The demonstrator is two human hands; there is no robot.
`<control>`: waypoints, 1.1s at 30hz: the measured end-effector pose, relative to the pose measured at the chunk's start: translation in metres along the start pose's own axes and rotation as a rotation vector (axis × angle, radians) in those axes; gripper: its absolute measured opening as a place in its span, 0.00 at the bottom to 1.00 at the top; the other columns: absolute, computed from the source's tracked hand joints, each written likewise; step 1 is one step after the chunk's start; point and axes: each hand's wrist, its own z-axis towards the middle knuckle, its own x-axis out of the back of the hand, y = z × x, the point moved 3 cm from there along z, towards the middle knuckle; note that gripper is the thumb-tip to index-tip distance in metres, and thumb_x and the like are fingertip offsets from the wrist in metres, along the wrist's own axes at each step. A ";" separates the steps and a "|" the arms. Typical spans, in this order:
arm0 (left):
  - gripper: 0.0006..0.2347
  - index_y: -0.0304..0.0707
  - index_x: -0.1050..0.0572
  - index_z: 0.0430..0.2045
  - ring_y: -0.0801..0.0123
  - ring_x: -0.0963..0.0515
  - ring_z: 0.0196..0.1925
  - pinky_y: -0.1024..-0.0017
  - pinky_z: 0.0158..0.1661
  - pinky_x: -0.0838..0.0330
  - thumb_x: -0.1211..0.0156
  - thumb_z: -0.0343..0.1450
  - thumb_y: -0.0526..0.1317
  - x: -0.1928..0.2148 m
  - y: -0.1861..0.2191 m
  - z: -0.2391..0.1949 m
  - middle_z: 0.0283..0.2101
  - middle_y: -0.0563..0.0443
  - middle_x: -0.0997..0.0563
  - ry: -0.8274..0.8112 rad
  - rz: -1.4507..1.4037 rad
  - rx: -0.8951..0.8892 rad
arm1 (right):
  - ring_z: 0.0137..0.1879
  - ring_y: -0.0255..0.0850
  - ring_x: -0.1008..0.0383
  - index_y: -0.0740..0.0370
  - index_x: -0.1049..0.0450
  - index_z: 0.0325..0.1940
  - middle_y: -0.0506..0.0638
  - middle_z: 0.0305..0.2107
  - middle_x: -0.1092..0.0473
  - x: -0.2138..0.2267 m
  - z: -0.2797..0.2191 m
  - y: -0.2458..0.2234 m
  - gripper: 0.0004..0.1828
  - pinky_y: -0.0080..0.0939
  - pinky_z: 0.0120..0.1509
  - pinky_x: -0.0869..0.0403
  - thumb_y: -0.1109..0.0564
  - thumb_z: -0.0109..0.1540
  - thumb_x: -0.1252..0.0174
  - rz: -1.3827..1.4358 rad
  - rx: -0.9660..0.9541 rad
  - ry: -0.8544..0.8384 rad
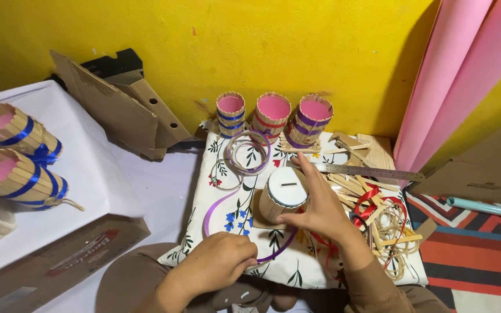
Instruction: Assembling and decorating small cylindrical containers made of popsicle sticks using tape, scissors, and cardboard pieces.
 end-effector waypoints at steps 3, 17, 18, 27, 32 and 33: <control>0.05 0.36 0.26 0.22 0.54 0.21 0.30 0.62 0.36 0.28 0.38 0.67 0.36 0.002 0.002 -0.002 0.27 0.50 0.20 -0.019 -0.005 0.001 | 0.68 0.53 0.33 0.55 0.47 0.77 0.56 0.67 0.39 0.005 0.012 -0.018 0.69 0.50 0.66 0.32 0.38 0.37 0.21 -0.186 0.162 -0.047; 0.05 0.38 0.25 0.22 0.54 0.20 0.32 0.62 0.37 0.28 0.38 0.67 0.38 0.008 -0.001 -0.010 0.29 0.50 0.18 -0.033 -0.009 0.027 | 0.46 0.44 0.22 0.54 0.26 0.56 0.48 0.45 0.26 0.041 0.021 -0.018 0.36 0.41 0.46 0.24 0.49 0.44 0.30 0.000 -0.200 0.067; 0.05 0.39 0.25 0.22 0.56 0.20 0.33 0.63 0.37 0.28 0.38 0.68 0.38 0.010 -0.001 -0.010 0.29 0.52 0.18 -0.025 -0.006 0.039 | 0.43 0.46 0.23 0.61 0.27 0.53 0.56 0.40 0.25 0.043 0.014 -0.002 0.35 0.41 0.43 0.23 0.57 0.42 0.28 0.259 -0.337 0.191; 0.04 0.38 0.23 0.21 0.57 0.20 0.32 0.64 0.39 0.27 0.37 0.65 0.37 0.005 0.001 -0.007 0.30 0.51 0.19 -0.090 -0.022 0.017 | 0.59 0.66 0.36 0.59 0.41 0.66 0.69 0.56 0.39 -0.033 -0.056 0.005 0.35 0.65 0.55 0.36 0.61 0.53 0.48 1.094 -0.817 0.579; 0.02 0.36 0.24 0.22 0.58 0.21 0.29 0.67 0.32 0.26 0.41 0.62 0.34 0.012 0.008 -0.006 0.33 0.53 0.18 -0.109 -0.148 -0.009 | 0.49 0.64 0.31 0.55 0.45 0.66 0.67 0.54 0.42 -0.062 -0.070 0.012 0.33 0.60 0.42 0.27 0.61 0.57 0.45 1.141 -0.741 0.697; 0.04 0.36 0.23 0.25 0.60 0.21 0.28 0.69 0.31 0.26 0.43 0.61 0.34 0.012 0.009 -0.007 0.35 0.55 0.17 -0.130 -0.197 -0.010 | 0.43 0.55 0.32 0.56 0.46 0.67 0.64 0.49 0.40 -0.067 -0.074 0.017 0.32 0.51 0.38 0.28 0.60 0.60 0.44 1.079 -0.701 0.713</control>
